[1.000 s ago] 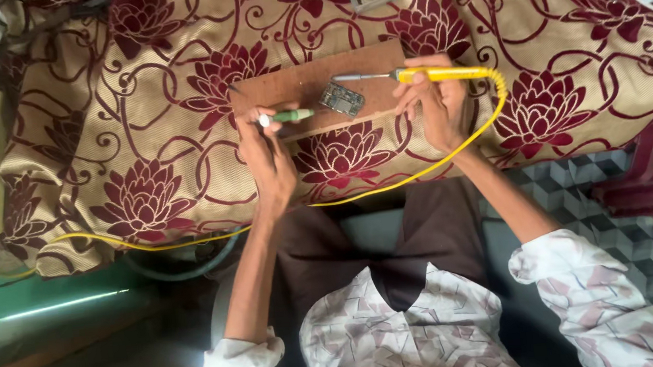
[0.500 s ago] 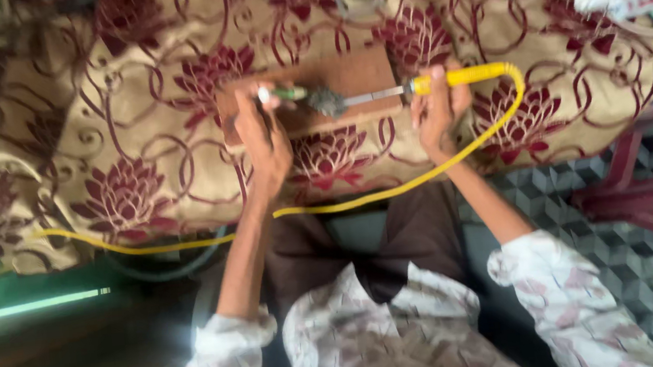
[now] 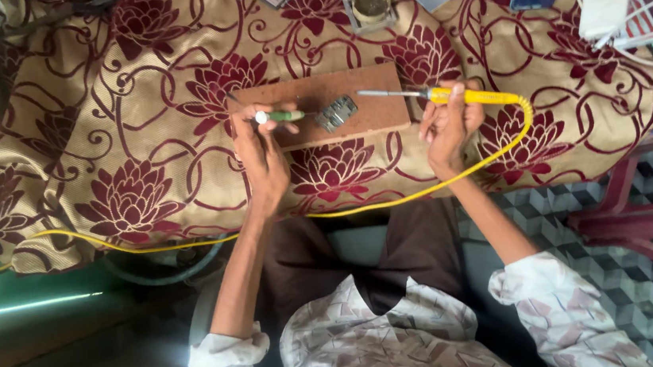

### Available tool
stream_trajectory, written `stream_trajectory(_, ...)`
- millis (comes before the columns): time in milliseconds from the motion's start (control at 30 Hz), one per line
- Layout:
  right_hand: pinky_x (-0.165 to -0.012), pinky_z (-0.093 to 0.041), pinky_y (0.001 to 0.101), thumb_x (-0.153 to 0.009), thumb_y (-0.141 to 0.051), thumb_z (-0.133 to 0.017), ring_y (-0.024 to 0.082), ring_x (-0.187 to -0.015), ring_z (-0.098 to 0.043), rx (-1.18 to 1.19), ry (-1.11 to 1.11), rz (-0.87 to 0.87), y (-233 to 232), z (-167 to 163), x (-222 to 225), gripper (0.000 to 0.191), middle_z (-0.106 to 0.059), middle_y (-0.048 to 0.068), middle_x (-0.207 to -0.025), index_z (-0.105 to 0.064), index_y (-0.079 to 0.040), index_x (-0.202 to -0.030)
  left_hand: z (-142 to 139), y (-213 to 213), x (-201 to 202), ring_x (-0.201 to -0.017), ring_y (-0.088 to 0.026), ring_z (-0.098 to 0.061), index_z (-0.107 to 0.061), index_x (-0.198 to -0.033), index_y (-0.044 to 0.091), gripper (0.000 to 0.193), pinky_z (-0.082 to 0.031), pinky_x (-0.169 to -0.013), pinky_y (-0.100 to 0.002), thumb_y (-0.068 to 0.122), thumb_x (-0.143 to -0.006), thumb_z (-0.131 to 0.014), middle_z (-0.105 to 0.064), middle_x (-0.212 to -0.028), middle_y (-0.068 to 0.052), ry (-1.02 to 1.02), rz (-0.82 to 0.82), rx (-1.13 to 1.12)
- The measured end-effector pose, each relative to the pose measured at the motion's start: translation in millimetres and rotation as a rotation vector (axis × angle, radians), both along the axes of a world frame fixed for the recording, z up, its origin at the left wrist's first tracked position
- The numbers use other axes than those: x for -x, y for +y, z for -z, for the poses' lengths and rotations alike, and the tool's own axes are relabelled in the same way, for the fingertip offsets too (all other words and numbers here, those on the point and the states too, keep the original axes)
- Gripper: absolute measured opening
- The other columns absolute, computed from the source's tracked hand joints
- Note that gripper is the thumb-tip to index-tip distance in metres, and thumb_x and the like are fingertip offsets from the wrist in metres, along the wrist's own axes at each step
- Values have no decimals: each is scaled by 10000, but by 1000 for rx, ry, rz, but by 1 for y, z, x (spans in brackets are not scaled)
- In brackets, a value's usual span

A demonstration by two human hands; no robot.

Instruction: The person uses a soldering iron and solder wire to work on a small circuit board placed on a wooden block. The hands repeatedly apply heat and solder to specific points on the board while seated at a table.

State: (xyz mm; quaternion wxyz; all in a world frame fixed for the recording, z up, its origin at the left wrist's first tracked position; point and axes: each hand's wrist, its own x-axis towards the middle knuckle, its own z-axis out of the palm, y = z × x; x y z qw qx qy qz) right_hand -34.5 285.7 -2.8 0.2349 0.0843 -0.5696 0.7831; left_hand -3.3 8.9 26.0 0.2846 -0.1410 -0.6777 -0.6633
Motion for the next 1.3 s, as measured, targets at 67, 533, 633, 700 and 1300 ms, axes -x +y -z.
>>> stream_trajectory(67,-363,-285,230,-1156,-303,-422,114,-421,-464,-19,24,-20,1,1,2,283,-524,66,-668,-513,-40,-1108,1,-1,2,-864,-184,-687,-432,-1199,19,167,-559,-840,-316,176,-1166,-390,-731,-1129,-191,32,52,-35)
stream_trajectory(533,-427,-326,219,-1132,-271,-467,80,-449,-458,-111,-12,12,-4,17,-10,254,-488,24,-624,-500,-26,-1075,9,-4,0,-789,-149,-613,-459,-1205,8,176,-519,-750,-280,169,-1154,-410,-708,-1047,-168,-65,16,-41)
stream_trajectory(633,-428,-318,216,-1138,-275,-465,83,-448,-459,-145,-3,33,-1,22,-13,255,-494,30,-617,-497,-30,-1075,12,-2,0,-763,-132,-604,-476,-1195,3,165,-502,-704,-263,149,-1139,-423,-718,-1041,-156,-50,-67,-50)
stream_trajectory(700,-398,-310,213,-1121,-270,-460,84,-424,-459,-121,-17,38,2,24,-17,249,-509,37,-606,-501,-31,-1062,11,1,0,-753,-122,-620,-485,-1179,5,156,-504,-680,-251,141,-1125,-431,-727,-1044,-150,-23,-123,-35)
stream_trajectory(1300,-408,-357,217,-1136,-250,-447,109,-448,-507,-90,17,-50,9,26,-3,249,-530,58,-621,-495,-10,-1088,9,8,8,-892,-133,-612,-554,-1231,-23,190,-513,-846,-274,-36,-1053,-488,-710,-1168,-129,-124,61,113)
